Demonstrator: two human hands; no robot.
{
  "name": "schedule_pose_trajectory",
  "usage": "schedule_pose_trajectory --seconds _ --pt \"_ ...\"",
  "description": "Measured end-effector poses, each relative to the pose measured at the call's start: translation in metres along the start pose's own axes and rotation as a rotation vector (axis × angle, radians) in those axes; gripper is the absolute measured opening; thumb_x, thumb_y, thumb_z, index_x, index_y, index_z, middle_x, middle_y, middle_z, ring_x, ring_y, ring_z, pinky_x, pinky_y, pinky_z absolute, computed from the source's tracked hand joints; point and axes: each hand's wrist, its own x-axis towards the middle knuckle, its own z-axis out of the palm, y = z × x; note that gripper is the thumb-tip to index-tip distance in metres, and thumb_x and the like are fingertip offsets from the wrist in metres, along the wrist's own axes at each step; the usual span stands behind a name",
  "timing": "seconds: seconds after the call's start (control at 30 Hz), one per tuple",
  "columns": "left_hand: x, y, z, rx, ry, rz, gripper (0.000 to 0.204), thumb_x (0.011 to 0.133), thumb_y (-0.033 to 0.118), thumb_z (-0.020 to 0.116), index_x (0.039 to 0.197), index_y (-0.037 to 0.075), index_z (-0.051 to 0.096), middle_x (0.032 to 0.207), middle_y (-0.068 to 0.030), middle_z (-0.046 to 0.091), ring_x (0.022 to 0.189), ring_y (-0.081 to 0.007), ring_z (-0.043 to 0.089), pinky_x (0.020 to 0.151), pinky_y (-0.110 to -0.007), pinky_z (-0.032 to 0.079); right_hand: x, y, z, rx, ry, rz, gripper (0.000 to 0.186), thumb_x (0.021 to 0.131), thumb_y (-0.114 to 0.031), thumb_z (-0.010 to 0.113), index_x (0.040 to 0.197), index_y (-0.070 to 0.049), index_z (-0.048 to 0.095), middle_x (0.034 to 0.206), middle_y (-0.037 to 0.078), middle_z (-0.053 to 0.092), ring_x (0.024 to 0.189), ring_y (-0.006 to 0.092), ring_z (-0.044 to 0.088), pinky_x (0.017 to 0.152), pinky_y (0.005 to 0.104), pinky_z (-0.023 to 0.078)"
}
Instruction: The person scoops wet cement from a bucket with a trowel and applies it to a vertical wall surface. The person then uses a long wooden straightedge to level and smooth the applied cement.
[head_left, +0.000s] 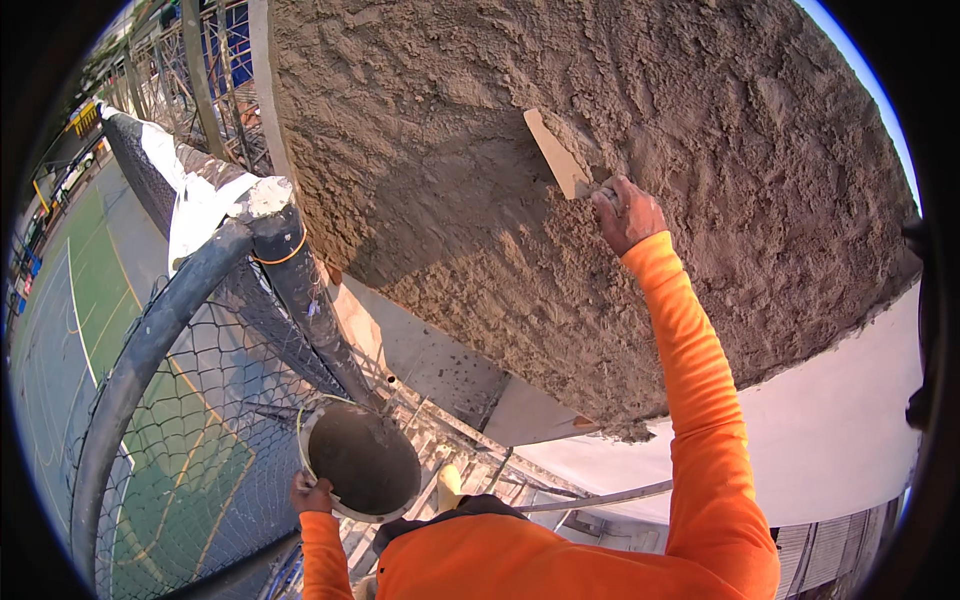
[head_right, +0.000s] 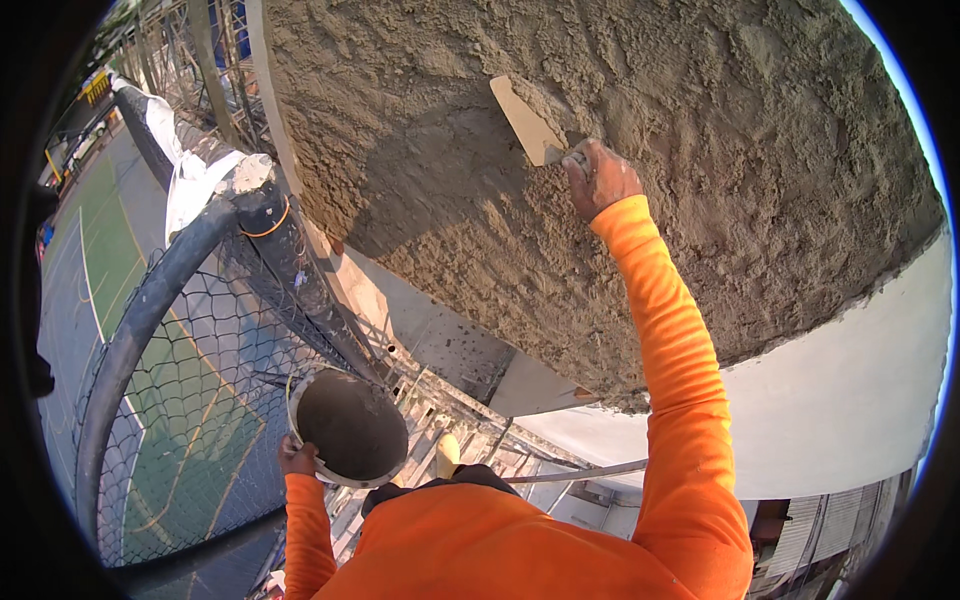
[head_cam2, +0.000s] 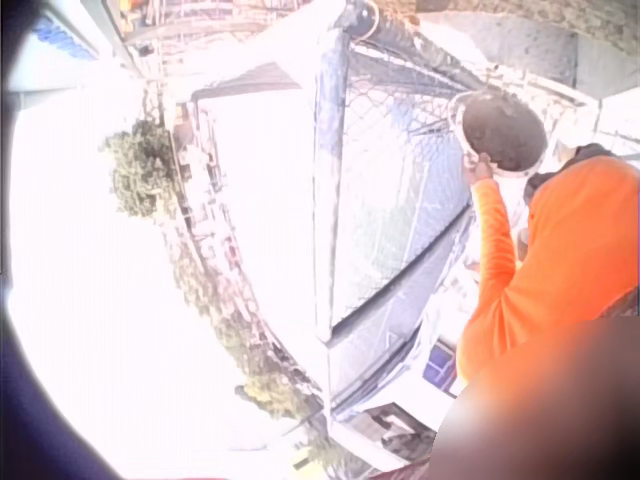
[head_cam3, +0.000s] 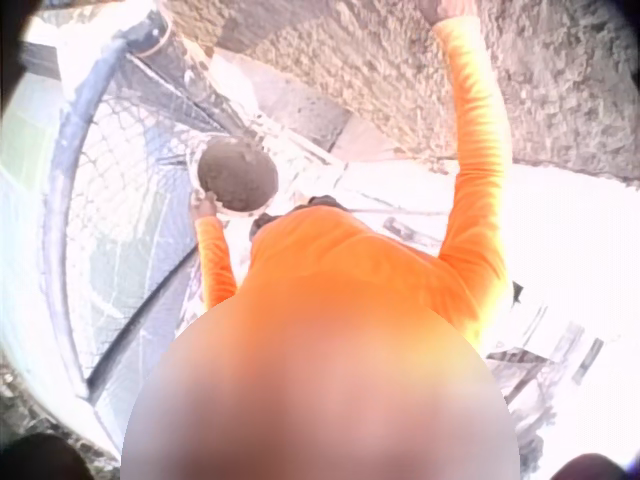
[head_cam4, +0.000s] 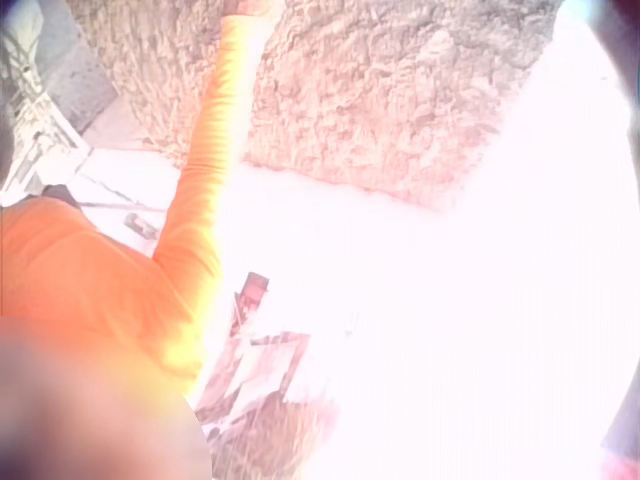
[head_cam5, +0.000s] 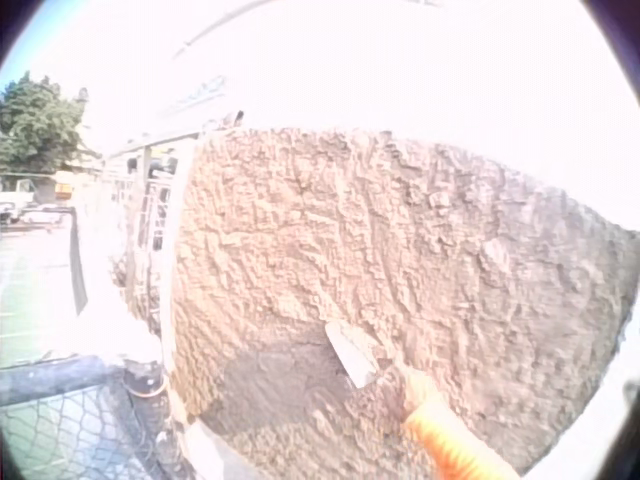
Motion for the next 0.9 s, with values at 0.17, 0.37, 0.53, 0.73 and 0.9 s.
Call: schedule_pose_trajectory --seconds 0.17,0.37,0.53,0.73,0.9 --pt "0.006 0.0 -0.002 0.222 -0.028 0.017 0.023 0.063 -0.003 0.063 0.085 0.003 0.057 0.074 -0.0016 0.057 0.063 -0.0156 0.052 0.059 -0.03 0.046 -0.012 -0.034 -0.077 -0.303 -0.062 -0.016 0.028 0.099 -0.03 0.058 0.111 -0.004 0.058 0.099 0.021 0.068 0.087 0.0428 0.068 0.075 0.0496 0.055" --pt "-0.005 0.01 0.004 0.066 0.052 -0.013 0.019 0.061 -0.004 0.061 0.079 0.003 0.057 0.075 -0.0015 0.058 0.064 -0.0155 0.053 0.059 -0.03 0.045 -0.004 -0.12 -0.111 0.359 -0.174 -0.456 0.018 0.097 -0.021 0.063 0.103 -0.003 0.064 0.091 0.015 0.066 0.075 0.0359 0.066 0.069 0.042 0.054" --pt "-0.021 0.008 -0.015 0.038 0.07 -0.054 0.018 0.062 -0.005 0.06 0.077 0.005 0.056 0.074 -0.0009 0.058 0.063 -0.0132 0.053 0.058 -0.029 0.044 0.063 -0.137 -0.024 1.374 -0.789 0.079 0.022 0.099 -0.024 0.065 0.1 -0.002 0.065 0.079 0.007 0.064 0.07 0.0154 0.06 0.067 0.0332 0.049" --pt "-0.028 0.005 -0.048 0.036 0.216 -0.068 0.02 0.062 -0.007 0.06 0.074 0.008 0.052 0.069 -0.001 0.057 0.057 -0.0124 0.05 0.053 -0.026 0.041 0.03 -0.084 0.097 0.719 -0.037 0.133 0.027 0.097 -0.029 0.065 0.098 -0.002 0.065 0.083 0.016 0.068 0.076 0.0286 0.067 0.074 0.0364 0.053" --pt "-0.032 0.022 -0.043 0.167 0.221 0.005 0.023 0.062 -0.006 0.061 0.071 0.009 0.046 0.067 -0.0015 0.055 0.056 -0.0122 0.048 0.052 -0.028 0.041 0.053 -0.081 0.148 0.437 0.059 0.008 0.03 0.098 -0.034 0.058 0.111 -0.008 0.06 0.099 0.022 0.07 0.092 0.0454 0.066 0.081 0.0514 0.054"
